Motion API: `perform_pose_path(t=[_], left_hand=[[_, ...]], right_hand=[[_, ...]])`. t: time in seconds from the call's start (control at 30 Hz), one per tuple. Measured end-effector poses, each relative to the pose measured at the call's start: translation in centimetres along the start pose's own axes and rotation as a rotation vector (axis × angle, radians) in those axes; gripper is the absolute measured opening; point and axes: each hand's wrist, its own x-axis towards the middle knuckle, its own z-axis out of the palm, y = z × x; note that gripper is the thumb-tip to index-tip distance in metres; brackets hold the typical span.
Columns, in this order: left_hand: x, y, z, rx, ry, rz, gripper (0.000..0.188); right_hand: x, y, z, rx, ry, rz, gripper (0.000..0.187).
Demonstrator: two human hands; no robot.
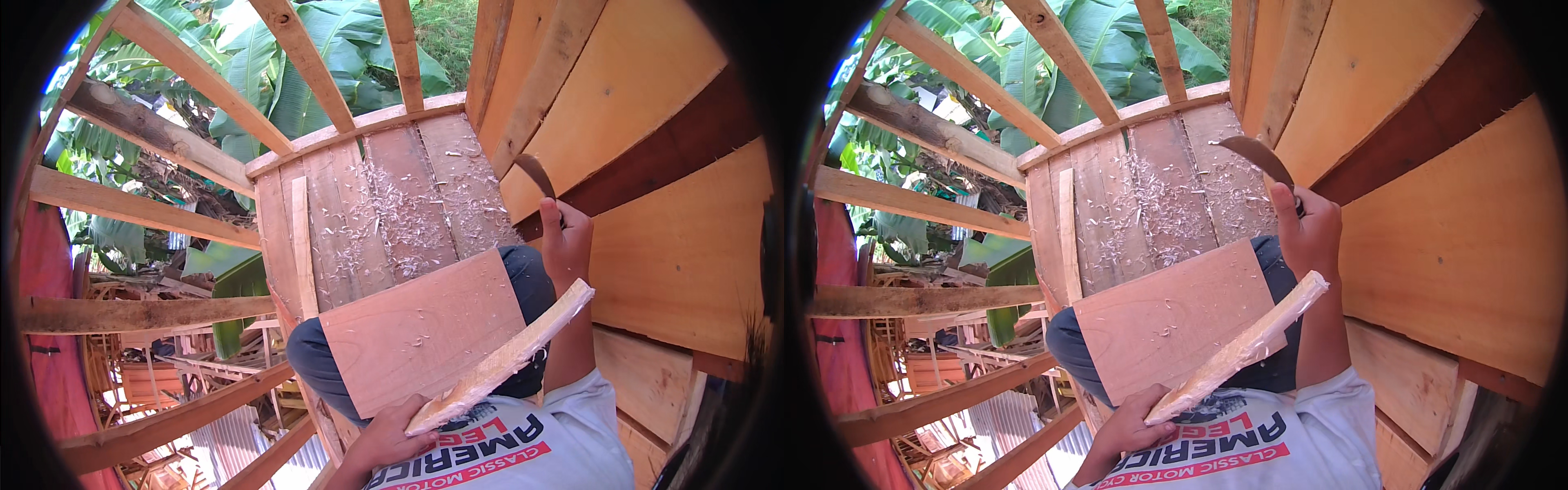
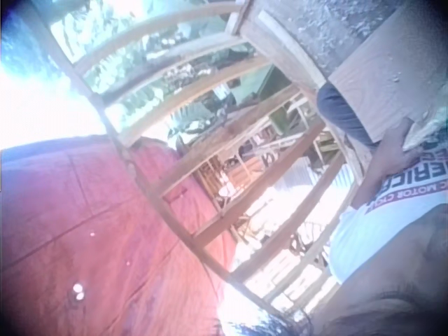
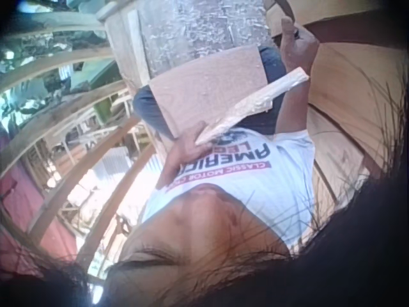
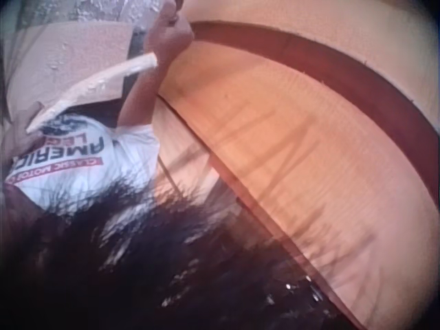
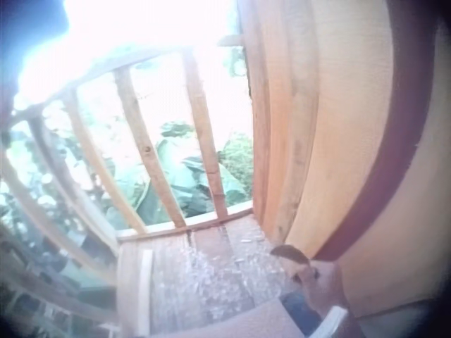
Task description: The person carves a long wooden stick using a curved knife, shaving off thin layers of wood while seated on a wooden platform. The person rotates the stick and continues to shape it, producing wood shavings that accumulate on the platform.
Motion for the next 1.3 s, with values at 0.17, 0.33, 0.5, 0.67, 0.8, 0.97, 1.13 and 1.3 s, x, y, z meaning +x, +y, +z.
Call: perform_pose_path(t=[0.17, 0.33, 0.5, 0.67, 0.8, 0.97, 1.13, 1.3], left_hand=[[-1.6, -0.7, -2.5, -0.176, 0.394, -0.202, 0.055], [-1.1, -0.6, -5.6, 0.035, 0.611, -0.224, 0.073], [-0.8, -0.2, -4.2, 0.102, 0.525, -0.233, 0.068], [-1.8, 0.0, -2.8, 0.109, 0.401, -0.303, 0.062], [-2.8, -1.3, -2.3, 0.176, 0.376, -0.34, 0.057], [-2.0, -1.5, -3.3, 0.144, 0.544, -0.253, 0.055], [-1.7, -0.7, -2.8, 0.127, 0.493, -0.266, 0.053], [-1.8, -0.8, -2.7, 0.087, 0.49, -0.276, 0.05]], right_hand=[[-1.9, 0.4, 1.7, 0.236, -0.078, 0.007, 0.059], [-4.7, -0.7, 2.4, 0.076, -0.232, -0.139, 0.058], [-4.7, -3.1, 2.9, -0.096, -0.253, -0.299, 0.055], [-1.4, -1.9, 1.3, -0.17, -0.066, -0.069, 0.055], [-0.8, -0.9, 0.1, -0.088, -0.014, 0.036, 0.055], [-5.4, -2.8, 2.9, -0.163, -0.251, -0.265, 0.055], [-4.4, -1.7, 3.4, -0.279, -0.212, -0.338, 0.057], [-3.6, -1.7, 4.0, -0.352, -0.151, -0.348, 0.059]])
